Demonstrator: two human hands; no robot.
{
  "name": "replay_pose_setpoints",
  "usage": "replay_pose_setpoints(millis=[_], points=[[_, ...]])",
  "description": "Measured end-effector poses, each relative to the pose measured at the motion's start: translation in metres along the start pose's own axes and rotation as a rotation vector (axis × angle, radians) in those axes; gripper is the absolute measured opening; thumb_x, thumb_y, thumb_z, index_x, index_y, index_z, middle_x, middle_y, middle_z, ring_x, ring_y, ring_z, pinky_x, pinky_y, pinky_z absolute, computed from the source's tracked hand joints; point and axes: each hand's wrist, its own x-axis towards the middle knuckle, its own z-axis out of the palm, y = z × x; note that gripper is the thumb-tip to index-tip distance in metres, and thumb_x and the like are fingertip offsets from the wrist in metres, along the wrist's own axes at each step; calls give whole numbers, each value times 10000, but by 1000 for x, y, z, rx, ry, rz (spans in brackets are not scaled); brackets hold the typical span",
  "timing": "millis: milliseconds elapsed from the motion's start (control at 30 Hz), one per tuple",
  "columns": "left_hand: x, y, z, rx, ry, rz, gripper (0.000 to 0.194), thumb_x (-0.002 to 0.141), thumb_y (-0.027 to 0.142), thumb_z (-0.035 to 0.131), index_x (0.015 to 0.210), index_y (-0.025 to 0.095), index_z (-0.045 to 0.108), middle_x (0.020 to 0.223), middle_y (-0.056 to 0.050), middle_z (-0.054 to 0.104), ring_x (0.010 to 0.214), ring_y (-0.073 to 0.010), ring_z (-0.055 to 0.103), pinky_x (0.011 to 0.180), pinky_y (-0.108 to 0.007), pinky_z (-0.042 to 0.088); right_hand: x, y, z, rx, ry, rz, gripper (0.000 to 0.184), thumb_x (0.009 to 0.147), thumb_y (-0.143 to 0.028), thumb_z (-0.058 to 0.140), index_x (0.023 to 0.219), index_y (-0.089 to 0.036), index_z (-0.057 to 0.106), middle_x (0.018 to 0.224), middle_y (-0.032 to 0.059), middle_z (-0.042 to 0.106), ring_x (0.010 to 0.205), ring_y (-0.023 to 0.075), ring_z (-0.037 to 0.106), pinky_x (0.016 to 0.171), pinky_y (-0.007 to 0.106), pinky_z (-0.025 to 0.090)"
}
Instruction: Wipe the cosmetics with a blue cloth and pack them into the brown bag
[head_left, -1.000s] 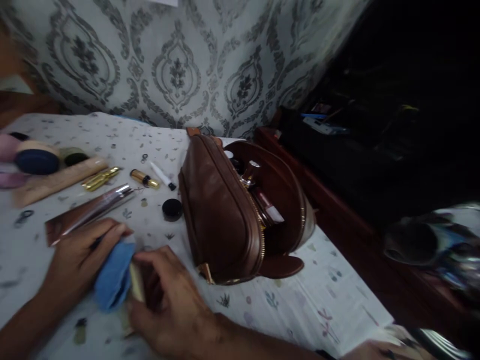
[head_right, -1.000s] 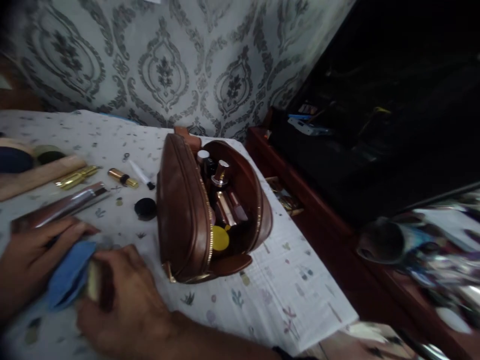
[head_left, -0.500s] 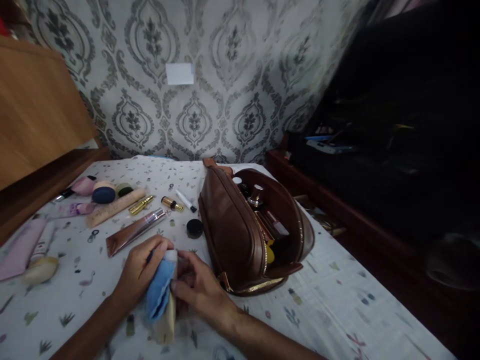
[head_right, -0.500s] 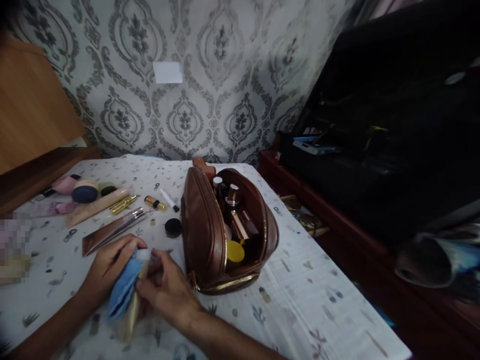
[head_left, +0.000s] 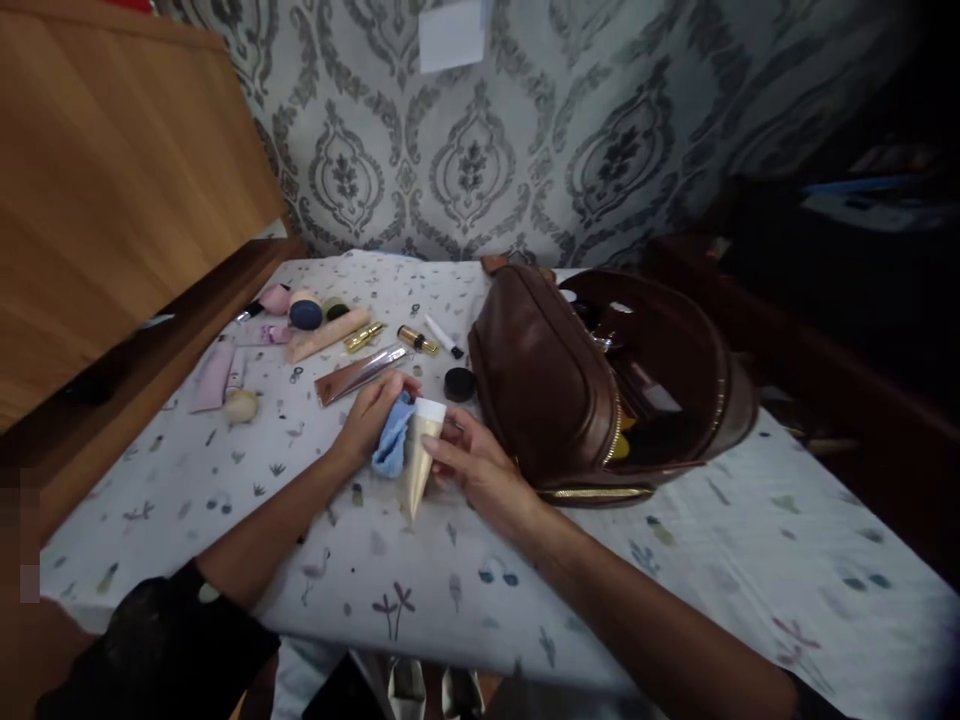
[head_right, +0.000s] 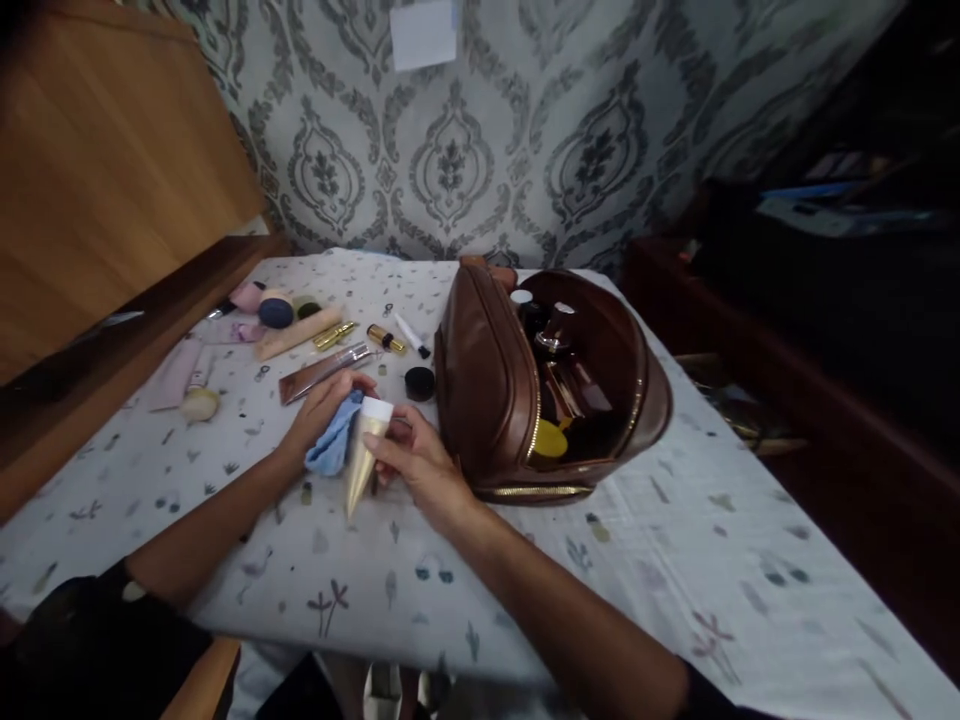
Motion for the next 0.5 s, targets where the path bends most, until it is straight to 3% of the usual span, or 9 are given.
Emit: replay_pose_setpoints(millis=[133,200,333,500], points=[[3,-3,0,-131,-4,-73,580,819,724,554,907,163,670,840,-61,668,771,-200,628,713,-328,531,1,-2,3,30,32,-88,565,653,-339,861,1143,-267,588,1025,-2,648,671,90,520,582,215,416],[1,-2,0,-173,-81,-74,567,809,727,577,908,178,681,858,-66,683,781,-212,644,713,-350,548,1,-3,4,32,51,-125,586,656,-358,860,1177,-278,604,1057,11,648,706,101,527,586,211,417],[-5,3,0,-231,-307,-95,503,853,680,570,1023,219,682,850,-68,701,694,-229,665,644,-411,577,2,-4,7,38,83,-121,545,655,-383,874,1136,-259,651,963,10,644,694,97,518,582,201,420],[-11,10,-1,-158,-329,-52,450,877,651,563,1022,241,680,833,-50,686,656,-211,654,601,-398,572,4,0,6,44,154,-95,571,614,-398,911,1105,-255,659,899,-3,639,672,91,534,590,204,456]])
